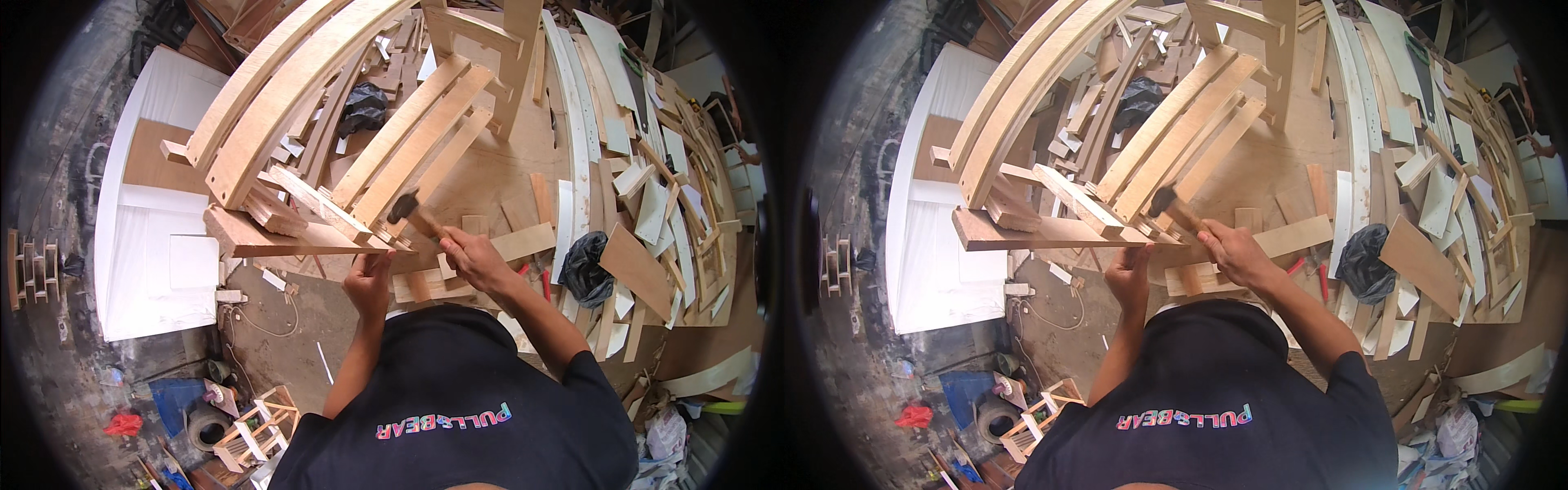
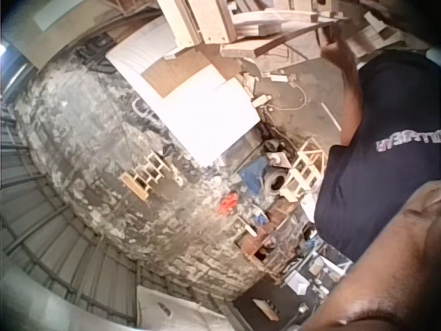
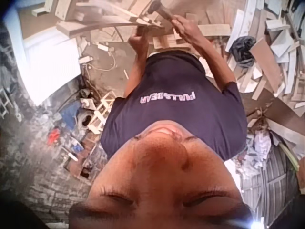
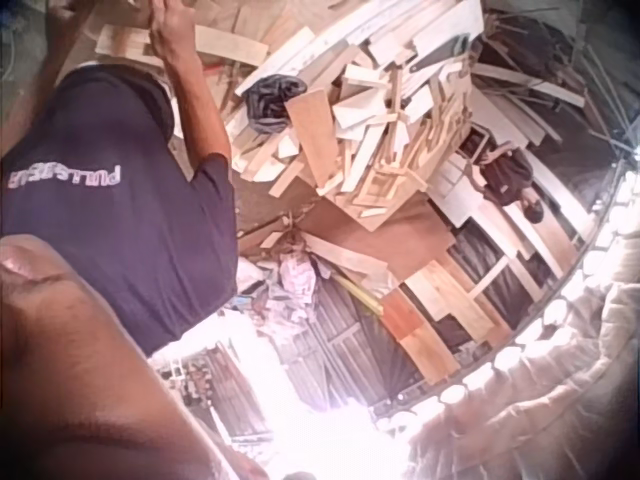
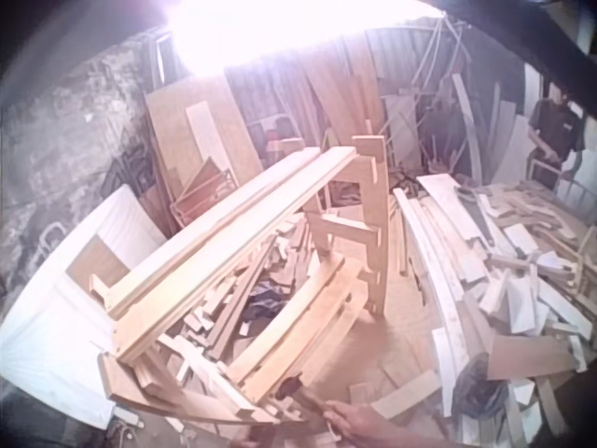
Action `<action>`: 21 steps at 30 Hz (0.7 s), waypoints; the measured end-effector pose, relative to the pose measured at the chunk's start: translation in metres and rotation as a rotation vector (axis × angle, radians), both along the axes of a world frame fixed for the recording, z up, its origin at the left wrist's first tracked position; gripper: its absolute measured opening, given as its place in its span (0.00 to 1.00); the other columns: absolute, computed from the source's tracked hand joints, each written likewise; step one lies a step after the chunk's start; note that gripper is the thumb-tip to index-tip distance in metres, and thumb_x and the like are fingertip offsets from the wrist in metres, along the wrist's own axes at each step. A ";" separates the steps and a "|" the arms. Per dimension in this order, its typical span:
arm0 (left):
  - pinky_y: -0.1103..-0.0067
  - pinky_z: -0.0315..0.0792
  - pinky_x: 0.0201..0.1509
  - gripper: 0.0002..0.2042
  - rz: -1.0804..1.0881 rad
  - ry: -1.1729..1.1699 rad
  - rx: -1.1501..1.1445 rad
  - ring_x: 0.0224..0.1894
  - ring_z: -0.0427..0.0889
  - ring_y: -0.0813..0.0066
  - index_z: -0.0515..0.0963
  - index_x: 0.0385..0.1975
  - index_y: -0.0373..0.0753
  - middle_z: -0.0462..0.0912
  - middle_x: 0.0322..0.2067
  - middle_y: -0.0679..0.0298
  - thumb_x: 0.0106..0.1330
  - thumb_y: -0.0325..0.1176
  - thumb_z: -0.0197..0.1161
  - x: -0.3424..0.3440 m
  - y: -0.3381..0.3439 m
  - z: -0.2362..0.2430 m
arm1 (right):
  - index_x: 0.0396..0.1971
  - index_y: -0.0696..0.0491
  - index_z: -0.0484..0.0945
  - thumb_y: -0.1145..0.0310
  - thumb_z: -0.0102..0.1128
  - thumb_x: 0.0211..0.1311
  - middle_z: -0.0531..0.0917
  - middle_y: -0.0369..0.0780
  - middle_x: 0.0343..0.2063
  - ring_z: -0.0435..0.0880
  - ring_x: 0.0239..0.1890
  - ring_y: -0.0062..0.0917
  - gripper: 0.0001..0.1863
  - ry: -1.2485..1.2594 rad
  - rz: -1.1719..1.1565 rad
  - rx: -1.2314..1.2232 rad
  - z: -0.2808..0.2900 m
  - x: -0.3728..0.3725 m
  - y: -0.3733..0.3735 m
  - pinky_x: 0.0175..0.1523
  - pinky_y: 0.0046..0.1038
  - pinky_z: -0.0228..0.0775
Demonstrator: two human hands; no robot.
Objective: The person constructs a wooden furniture frame by hammering nails into wooden slats at a workbench.
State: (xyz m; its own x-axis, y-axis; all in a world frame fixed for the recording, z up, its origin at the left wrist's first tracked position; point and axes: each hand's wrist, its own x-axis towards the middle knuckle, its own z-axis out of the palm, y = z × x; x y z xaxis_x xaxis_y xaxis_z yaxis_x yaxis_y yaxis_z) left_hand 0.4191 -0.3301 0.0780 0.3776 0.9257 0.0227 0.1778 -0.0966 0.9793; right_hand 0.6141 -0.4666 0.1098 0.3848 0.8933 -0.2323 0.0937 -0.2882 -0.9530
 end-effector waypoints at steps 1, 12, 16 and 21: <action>0.80 0.79 0.47 0.16 0.005 0.016 0.003 0.44 0.87 0.80 0.85 0.48 0.28 0.92 0.42 0.59 0.67 0.33 0.75 -0.002 -0.001 -0.002 | 0.48 0.57 0.77 0.57 0.50 0.82 0.78 0.45 0.18 0.79 0.22 0.34 0.17 -0.010 0.028 0.002 0.001 0.002 -0.001 0.33 0.37 0.71; 0.80 0.79 0.44 0.15 -0.026 0.076 0.093 0.40 0.89 0.80 0.87 0.44 0.30 0.93 0.37 0.60 0.66 0.36 0.77 -0.009 0.004 0.003 | 0.44 0.55 0.77 0.56 0.47 0.83 0.78 0.40 0.17 0.78 0.21 0.27 0.17 0.079 0.052 -0.048 0.004 0.012 0.004 0.31 0.36 0.71; 0.80 0.79 0.43 0.16 -0.017 0.100 0.069 0.38 0.89 0.81 0.88 0.44 0.31 0.93 0.36 0.59 0.65 0.38 0.78 -0.007 0.007 -0.003 | 0.47 0.55 0.77 0.56 0.47 0.83 0.77 0.40 0.17 0.77 0.20 0.27 0.17 -0.031 0.082 -0.012 -0.009 0.014 0.005 0.29 0.36 0.69; 0.79 0.79 0.40 0.16 0.012 0.121 0.126 0.35 0.88 0.82 0.88 0.43 0.31 0.93 0.35 0.60 0.64 0.38 0.79 -0.013 0.007 -0.009 | 0.47 0.55 0.77 0.55 0.45 0.84 0.75 0.38 0.16 0.76 0.19 0.25 0.18 0.411 -0.028 -0.076 0.016 0.016 0.000 0.27 0.36 0.67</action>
State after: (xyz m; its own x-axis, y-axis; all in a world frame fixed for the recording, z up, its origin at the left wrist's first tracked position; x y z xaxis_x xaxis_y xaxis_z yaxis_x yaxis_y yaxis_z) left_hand 0.4057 -0.3233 0.0686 0.3739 0.9227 0.0939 0.2959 -0.2146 0.9308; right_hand 0.6302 -0.4663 0.1256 0.2700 0.8585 -0.4360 -0.2983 -0.3560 -0.8856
